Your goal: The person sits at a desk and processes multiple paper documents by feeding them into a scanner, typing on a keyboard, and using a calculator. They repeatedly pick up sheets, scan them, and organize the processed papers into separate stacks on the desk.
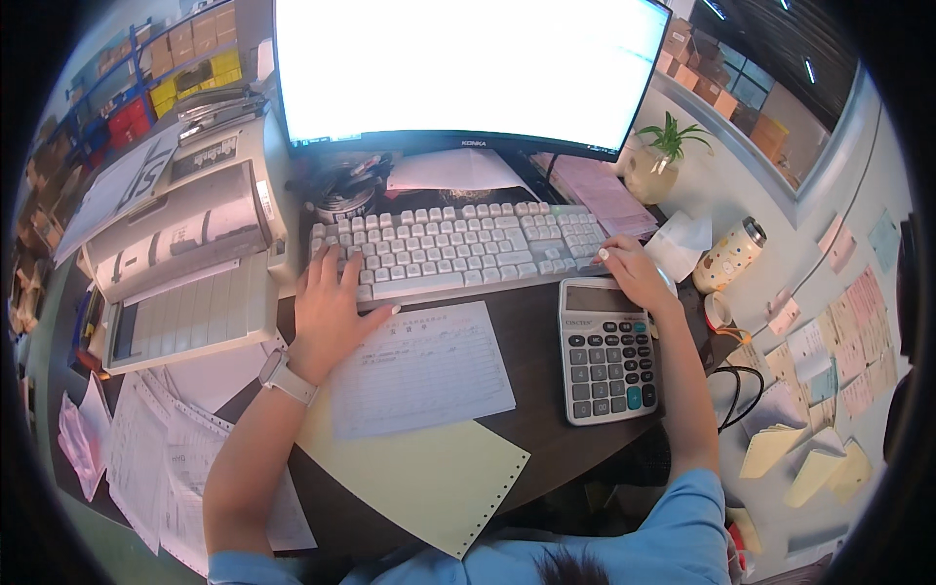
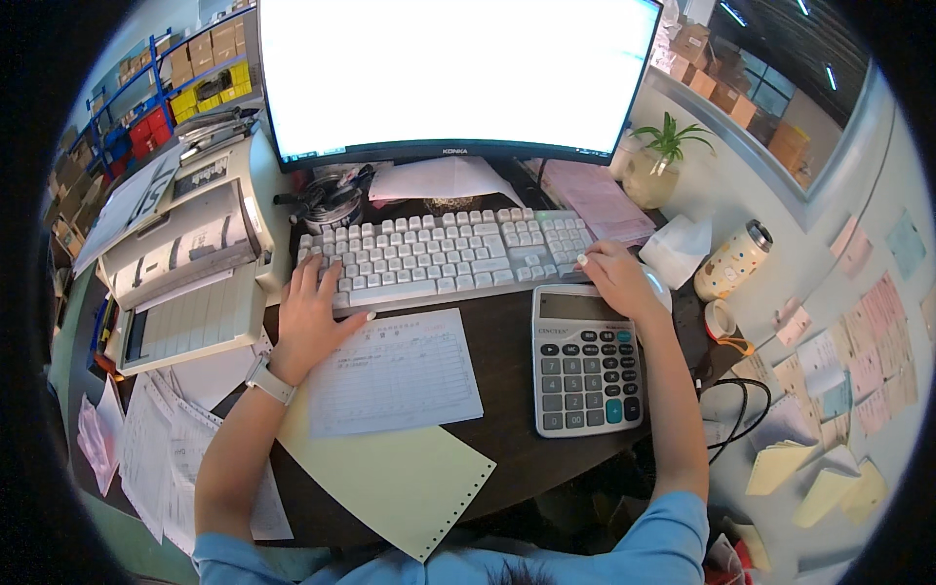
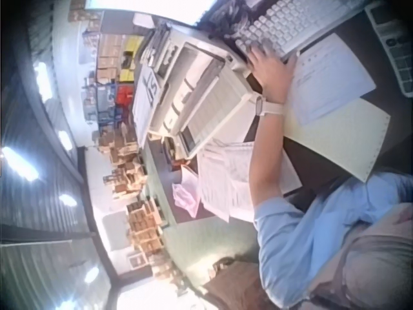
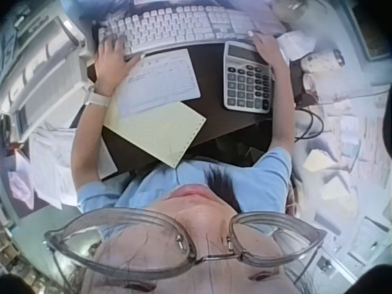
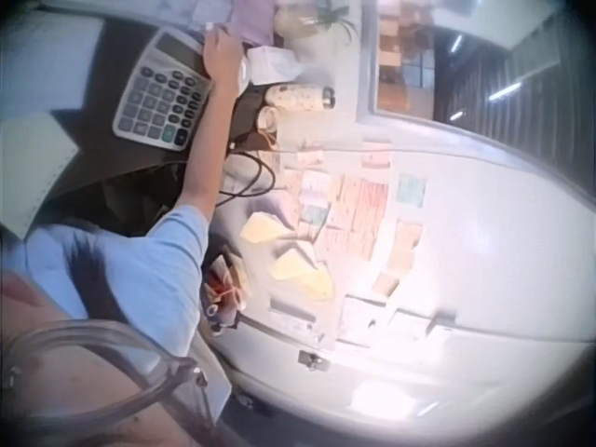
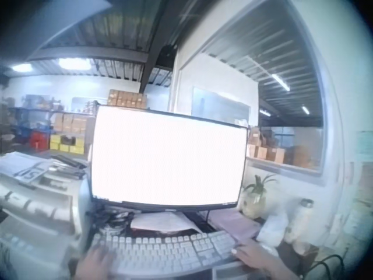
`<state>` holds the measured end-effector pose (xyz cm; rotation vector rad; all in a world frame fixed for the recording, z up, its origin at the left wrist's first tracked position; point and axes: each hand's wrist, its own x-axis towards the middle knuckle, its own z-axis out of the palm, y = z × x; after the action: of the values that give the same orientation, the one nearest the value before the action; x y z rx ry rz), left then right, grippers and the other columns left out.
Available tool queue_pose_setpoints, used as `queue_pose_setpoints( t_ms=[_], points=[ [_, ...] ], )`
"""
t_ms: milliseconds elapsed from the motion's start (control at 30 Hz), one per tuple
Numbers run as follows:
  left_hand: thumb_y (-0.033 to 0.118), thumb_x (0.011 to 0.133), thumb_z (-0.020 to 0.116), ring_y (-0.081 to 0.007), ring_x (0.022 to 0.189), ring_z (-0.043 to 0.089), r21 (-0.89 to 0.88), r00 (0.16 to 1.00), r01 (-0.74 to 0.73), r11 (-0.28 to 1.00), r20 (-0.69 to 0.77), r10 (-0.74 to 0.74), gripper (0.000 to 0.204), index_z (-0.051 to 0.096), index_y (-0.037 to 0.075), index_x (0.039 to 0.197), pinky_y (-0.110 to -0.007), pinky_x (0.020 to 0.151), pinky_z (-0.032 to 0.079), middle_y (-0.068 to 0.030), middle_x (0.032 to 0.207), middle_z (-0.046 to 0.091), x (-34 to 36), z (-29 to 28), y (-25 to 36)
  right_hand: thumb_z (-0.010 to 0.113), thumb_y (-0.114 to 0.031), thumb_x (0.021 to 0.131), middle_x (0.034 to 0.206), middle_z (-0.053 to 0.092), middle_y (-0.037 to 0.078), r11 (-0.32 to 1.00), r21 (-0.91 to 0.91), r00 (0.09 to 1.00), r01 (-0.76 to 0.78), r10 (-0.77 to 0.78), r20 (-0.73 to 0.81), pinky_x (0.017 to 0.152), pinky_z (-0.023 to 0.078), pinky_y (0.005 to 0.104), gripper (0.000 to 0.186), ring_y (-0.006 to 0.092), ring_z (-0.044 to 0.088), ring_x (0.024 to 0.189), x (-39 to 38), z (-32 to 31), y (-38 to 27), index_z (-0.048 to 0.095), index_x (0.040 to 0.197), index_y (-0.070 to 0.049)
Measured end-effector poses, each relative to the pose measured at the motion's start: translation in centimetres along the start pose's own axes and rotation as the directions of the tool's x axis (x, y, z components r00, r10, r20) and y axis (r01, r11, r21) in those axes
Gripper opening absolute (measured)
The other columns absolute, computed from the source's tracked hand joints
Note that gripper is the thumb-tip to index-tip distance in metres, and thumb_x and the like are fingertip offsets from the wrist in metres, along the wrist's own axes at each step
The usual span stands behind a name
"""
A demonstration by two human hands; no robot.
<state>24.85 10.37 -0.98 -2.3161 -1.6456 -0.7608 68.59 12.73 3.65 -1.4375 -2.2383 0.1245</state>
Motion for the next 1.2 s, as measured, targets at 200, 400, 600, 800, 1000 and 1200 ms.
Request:
queue_pose_setpoints(
  t_ms=[200, 400, 600, 800, 1000, 1200],
  points=[
    [0.040, 0.068, 0.075, -0.0356, 0.127, 0.035, 0.022, 1.000, 0.015, 1.000, 0.015, -0.015, 0.073, 0.048, 0.005, 0.126, -0.047, 0.100, 0.035, -0.0203, 0.132, 0.041, 0.0, -0.1, 0.0, 0.040, -0.028, 0.096, 0.098, 0.059, 0.019, 0.994, 0.053, 0.996, -0.092, 0.091, 0.022, 0.088, 0.040, 0.0380, 0.036, 0.0333, 0.054, 0.096, 1.4, 0.4, 0.1, 0.060, 0.101, 0.001],
    [0.042, 0.068, 0.074, -0.0353, 0.125, 0.038, 0.015, 1.000, 0.007, 1.000, -0.004, -0.007, 0.073, 0.048, 0.004, 0.126, -0.046, 0.099, 0.037, -0.0203, 0.129, 0.044, -0.1, -0.1, -0.1, 0.035, -0.036, 0.098, 0.100, 0.059, 0.024, 0.982, -0.012, 0.972, -0.186, 0.183, -0.148, 0.085, 0.041, 0.0413, 0.043, 0.0403, 0.055, 0.097, 1.3, 1.6, 3.2, 0.054, 0.109, 0.001],
    [0.044, 0.070, 0.073, -0.0340, 0.121, 0.042, 0.009, 0.998, -0.024, 1.000, -0.056, 0.024, 0.073, 0.049, 0.003, 0.125, -0.044, 0.098, 0.038, -0.0200, 0.126, 0.045, -0.2, 0.4, -0.5, 0.035, -0.039, 0.099, 0.082, 0.057, 0.011, 0.942, 0.145, 0.952, -0.301, 0.305, 0.000, 0.072, 0.042, 0.0339, 0.044, 0.0226, 0.055, 0.077, 0.6, 0.9, 2.9, 0.054, 0.105, 0.000],
    [0.044, 0.070, 0.073, -0.0332, 0.122, 0.041, 0.016, 1.000, 0.003, 1.000, -0.021, -0.003, 0.073, 0.048, 0.005, 0.126, -0.044, 0.098, 0.038, -0.0189, 0.127, 0.045, -0.1, 0.2, -0.2, 0.035, -0.037, 0.099, 0.082, 0.054, 0.011, 0.964, 0.186, 0.967, -0.188, 0.215, -0.137, 0.071, 0.041, 0.0339, 0.041, 0.0201, 0.052, 0.078, 0.5, 1.5, 3.3, 0.054, 0.102, -0.001],
    [0.043, 0.068, 0.074, -0.0336, 0.124, 0.039, 0.025, 0.999, 0.040, 0.999, 0.007, -0.041, 0.072, 0.049, 0.007, 0.126, -0.045, 0.099, 0.038, -0.0177, 0.129, 0.044, -0.1, 0.1, -0.2, 0.038, -0.037, 0.098, 0.094, 0.059, 0.021, 0.971, 0.092, 0.969, -0.221, 0.229, -0.091, 0.081, 0.042, 0.0378, 0.042, 0.0324, 0.056, 0.089, 2.2, 1.6, 3.1, 0.055, 0.101, 0.000],
    [0.040, 0.067, 0.076, -0.0330, 0.125, 0.038, 0.028, 1.000, 0.023, 0.999, 0.005, -0.023, 0.072, 0.049, 0.008, 0.126, -0.046, 0.099, 0.037, -0.0168, 0.130, 0.044, 0.0, 0.2, -0.1, 0.038, -0.037, 0.098, 0.090, 0.061, 0.015, 0.980, 0.153, 0.991, -0.128, 0.134, -0.029, 0.083, 0.042, 0.0347, 0.044, 0.0264, 0.057, 0.088, 3.2, 1.2, 0.3, 0.058, 0.100, 0.002]
  ],
)
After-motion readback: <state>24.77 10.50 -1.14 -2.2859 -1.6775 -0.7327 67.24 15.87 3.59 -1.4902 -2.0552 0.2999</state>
